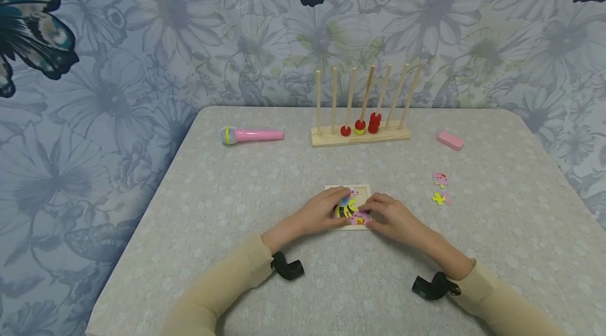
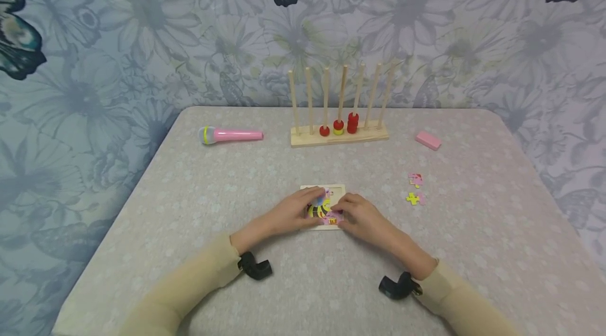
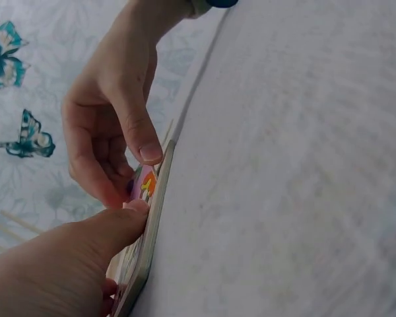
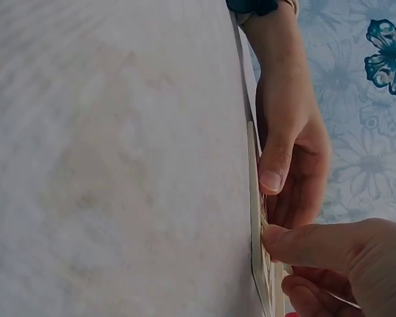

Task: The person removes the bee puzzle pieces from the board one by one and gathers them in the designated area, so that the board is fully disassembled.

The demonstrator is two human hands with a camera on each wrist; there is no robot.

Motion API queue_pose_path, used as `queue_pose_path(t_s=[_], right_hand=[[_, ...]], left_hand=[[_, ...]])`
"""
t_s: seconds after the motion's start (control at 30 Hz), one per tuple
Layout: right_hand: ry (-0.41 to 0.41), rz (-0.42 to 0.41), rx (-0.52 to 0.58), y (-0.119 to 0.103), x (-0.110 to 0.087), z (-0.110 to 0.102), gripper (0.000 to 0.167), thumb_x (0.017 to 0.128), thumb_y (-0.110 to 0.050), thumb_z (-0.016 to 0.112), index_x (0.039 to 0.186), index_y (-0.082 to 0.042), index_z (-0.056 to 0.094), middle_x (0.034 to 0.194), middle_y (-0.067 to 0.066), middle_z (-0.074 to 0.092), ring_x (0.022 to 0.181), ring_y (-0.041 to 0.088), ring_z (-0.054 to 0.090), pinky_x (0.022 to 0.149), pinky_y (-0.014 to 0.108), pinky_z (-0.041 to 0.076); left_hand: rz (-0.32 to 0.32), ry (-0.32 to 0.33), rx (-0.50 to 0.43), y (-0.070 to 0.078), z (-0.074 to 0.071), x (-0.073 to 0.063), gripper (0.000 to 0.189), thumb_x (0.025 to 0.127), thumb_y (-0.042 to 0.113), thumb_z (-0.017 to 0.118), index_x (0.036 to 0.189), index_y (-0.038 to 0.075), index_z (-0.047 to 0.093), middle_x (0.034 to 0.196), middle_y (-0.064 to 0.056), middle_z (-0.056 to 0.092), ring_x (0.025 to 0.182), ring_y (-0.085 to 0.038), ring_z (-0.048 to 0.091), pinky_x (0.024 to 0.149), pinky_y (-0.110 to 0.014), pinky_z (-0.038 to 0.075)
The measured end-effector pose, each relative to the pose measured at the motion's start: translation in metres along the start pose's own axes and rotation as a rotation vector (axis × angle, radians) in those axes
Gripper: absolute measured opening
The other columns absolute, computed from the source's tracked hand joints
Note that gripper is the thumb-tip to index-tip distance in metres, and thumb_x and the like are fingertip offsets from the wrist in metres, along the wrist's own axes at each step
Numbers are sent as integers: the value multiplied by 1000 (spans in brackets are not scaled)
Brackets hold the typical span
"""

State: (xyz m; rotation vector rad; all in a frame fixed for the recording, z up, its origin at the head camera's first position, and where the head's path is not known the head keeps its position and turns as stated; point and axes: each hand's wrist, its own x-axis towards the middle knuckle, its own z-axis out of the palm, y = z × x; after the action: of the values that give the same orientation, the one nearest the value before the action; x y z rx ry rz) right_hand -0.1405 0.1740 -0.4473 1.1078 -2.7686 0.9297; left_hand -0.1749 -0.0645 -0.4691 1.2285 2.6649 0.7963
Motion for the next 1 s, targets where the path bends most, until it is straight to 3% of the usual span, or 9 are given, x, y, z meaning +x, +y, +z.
queue_pose_path(t_s=[0.13,0.27,0.47,0.63,0.83,0.9,1.0], right_hand=[[14,29,-3,0,-5,-6,33,78,-8,77,110,-5,68,107,3,60,98,18,57,83,39,50],[72,82,1,11,-25,-31,35,76,-5,78,110,-5,69,107,2,62,97,20,58,80,42,51],[161,166,-2,47,-86,-73,34,77,-6,77,110,-9,68,105,-3,62,92,8,58,78,17,48],[167,239,14,66,-115,-77,33,78,-6,77,109,-8,68,103,1,63,93,-2,55,80,5,41],[153,166,-110,71,-116,-77,34,73,-3,80,104,-8,69,100,0,64,88,9,60,78,6,41],[150,164,-128,67,-105,-80,34,73,-5,80,105,-8,69,100,1,64,88,14,61,77,12,46],[158,172,-82,55,-71,-78,32,77,-9,78,107,-6,68,101,4,65,88,21,63,76,28,53]], left_hand=[[-7,8,-20,1,3,-1,69,89,33,67,142,1,39,144,-12,40,132,-23,35,109,-33,28],[-2,9,-37,0,5,0,70,88,34,67,142,1,38,144,-11,40,133,-22,35,109,-32,27],[-26,25,-70,-2,7,-3,75,87,39,68,144,2,36,145,-11,38,134,-22,33,110,-34,26],[-67,25,-66,-4,4,-6,81,85,43,69,145,1,33,146,-13,37,134,-24,33,110,-35,27],[-124,11,-62,-7,1,-7,88,83,50,67,146,2,29,148,-13,33,136,-24,29,110,-35,25],[-148,10,-64,-9,1,-8,89,83,51,67,147,3,29,149,-12,32,136,-24,28,110,-36,25],[-155,22,-59,-11,-1,-6,89,82,52,67,147,3,29,148,-12,33,136,-24,28,110,-37,26]])
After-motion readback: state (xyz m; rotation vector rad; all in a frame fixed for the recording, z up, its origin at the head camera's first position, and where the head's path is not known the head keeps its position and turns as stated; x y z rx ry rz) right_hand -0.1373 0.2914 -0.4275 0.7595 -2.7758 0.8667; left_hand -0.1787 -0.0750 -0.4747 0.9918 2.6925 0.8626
